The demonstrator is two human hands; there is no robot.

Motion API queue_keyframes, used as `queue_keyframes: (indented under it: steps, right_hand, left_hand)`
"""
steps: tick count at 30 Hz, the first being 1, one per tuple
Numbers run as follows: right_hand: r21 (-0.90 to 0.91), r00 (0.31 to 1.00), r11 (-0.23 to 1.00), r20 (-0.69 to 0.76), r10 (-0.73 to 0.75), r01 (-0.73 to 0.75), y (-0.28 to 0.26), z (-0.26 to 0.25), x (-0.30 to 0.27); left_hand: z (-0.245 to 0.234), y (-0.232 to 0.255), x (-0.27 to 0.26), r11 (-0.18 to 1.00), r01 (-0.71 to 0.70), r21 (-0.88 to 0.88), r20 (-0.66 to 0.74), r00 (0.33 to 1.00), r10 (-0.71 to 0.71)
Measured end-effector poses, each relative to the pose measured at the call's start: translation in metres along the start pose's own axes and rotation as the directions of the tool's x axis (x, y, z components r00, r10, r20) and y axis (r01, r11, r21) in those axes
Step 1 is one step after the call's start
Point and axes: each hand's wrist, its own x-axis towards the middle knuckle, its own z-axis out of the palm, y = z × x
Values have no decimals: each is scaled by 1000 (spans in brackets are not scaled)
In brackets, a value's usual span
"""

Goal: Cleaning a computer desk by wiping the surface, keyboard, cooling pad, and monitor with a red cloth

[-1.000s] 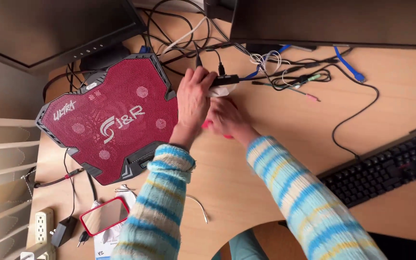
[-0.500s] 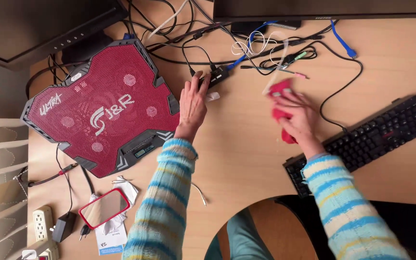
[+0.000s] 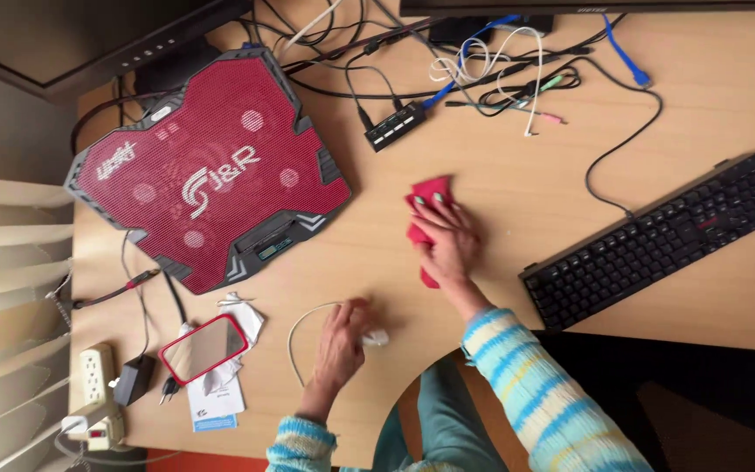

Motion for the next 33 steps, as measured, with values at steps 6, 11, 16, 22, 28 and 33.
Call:
queue_keyframes:
  steps: [6,11,16,22,28,33]
  right_hand:
    - [113,972,974,107,-208,195,-71,33,22]
    - [190,882,894,172,-438,407,-106,28,-11]
    - [398,776,763,171,-607,510,-108,5,-61]
    - [492,754,775,308,-580,396,-97,-32,-154]
    - [515,545,478,834,-87,-711,-110,-80,-230]
    - [541,719,475,491,492,-694,-66,-100,-150]
  left_hand:
    - [34,-36,-47,998,-20,65,-42,999,22]
    - [38,-43,-73,994,28,106,-37,999,-24]
    - [11,-27,-102,1000,19,2,-102,995,-18]
    - [-39,-16,-122,947,42,-318,-255,958,-128]
    - [-93,-27,-121,941,177,-290,-436,850,-294]
    - [-143,-31,-118,907,63,-417,-614,717,-332]
